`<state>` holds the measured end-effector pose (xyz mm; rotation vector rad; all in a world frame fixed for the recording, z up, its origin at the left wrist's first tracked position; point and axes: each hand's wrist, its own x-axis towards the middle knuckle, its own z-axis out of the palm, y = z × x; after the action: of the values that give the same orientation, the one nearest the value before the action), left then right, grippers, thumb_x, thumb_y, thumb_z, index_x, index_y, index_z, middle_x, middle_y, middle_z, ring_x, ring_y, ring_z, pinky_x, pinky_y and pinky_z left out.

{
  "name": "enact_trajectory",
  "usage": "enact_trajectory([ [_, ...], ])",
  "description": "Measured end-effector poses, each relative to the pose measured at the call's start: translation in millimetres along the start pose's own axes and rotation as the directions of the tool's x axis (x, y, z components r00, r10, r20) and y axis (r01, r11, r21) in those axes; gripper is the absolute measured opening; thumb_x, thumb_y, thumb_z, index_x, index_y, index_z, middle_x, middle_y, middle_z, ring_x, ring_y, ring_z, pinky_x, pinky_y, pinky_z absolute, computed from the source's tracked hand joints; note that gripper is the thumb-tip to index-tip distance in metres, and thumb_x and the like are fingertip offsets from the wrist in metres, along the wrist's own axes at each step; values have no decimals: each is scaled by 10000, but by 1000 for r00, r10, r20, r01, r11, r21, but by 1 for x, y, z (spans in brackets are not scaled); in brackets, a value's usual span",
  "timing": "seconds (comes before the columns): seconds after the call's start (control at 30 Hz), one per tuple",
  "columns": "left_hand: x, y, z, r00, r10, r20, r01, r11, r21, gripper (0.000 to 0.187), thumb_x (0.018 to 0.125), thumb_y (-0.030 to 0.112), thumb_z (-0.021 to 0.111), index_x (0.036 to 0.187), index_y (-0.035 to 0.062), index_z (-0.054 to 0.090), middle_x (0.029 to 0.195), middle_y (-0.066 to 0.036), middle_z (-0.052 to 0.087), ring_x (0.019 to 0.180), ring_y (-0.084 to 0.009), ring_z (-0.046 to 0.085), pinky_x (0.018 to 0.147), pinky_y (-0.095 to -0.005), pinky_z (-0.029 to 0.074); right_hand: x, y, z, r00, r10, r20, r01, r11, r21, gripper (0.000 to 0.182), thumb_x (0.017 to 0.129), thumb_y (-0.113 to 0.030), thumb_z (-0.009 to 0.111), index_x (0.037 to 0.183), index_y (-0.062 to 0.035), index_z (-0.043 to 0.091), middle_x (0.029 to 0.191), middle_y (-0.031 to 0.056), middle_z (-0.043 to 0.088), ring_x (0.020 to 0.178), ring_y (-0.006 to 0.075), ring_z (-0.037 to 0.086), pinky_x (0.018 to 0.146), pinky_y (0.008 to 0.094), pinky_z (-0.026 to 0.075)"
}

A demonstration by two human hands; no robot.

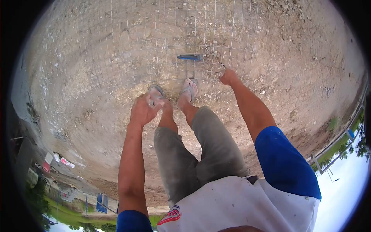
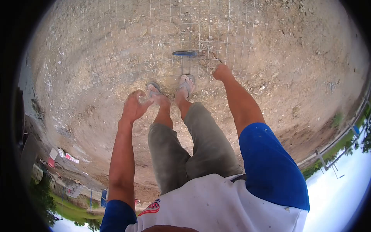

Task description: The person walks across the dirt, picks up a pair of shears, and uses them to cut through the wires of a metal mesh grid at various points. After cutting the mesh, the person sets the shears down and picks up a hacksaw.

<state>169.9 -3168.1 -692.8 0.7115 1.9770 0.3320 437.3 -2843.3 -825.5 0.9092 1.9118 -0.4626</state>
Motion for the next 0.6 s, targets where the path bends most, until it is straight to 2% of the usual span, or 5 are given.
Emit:
enact_trajectory([
  [0.13,186,45,72,972,226,-61,-187,908,375,571,717,398,743,1155,90,544,1205,-177,537,1104,-370,531,924,-468,436,48,50,65,992,-66,-109,75,994,82,499,804,-298,575,1243,-64,543,1265,217,535,1199,359,486,1026,407,385],
  [0.2,246,61,111,975,223,-21,-187,863,470,598,718,399,743,1193,104,533,1224,-167,525,1134,-355,519,929,-486,435,76,65,88,967,-19,-253,8,999,-42,698,810,-305,599,1419,-112,319,1348,226,456,1290,341,390,1069,457,300],
  [0.27,290,68,139,975,114,189,-193,854,483,570,738,377,728,1198,107,528,1216,-174,524,1141,-362,512,924,-474,442,77,59,71,973,94,-211,-83,995,58,636,806,-243,575,1397,-120,373,1448,218,330,1311,394,333,1078,521,253],
  [0.5,321,63,184,831,334,444,-550,610,570,351,818,301,639,1052,44,587,1003,-236,589,1013,-400,561,861,-438,471,88,54,113,905,173,-389,-73,963,260,585,782,-191,559,1352,-131,440,1433,146,329,1203,454,397,1047,495,296],
  [0.6,297,101,166,844,193,500,-417,823,386,334,823,285,636,990,0,585,848,-261,598,885,-413,589,804,-458,468,67,48,92,929,177,-326,-64,942,328,621,767,-183,546,1361,-71,404,1399,186,350,1177,396,435,997,471,339],
])
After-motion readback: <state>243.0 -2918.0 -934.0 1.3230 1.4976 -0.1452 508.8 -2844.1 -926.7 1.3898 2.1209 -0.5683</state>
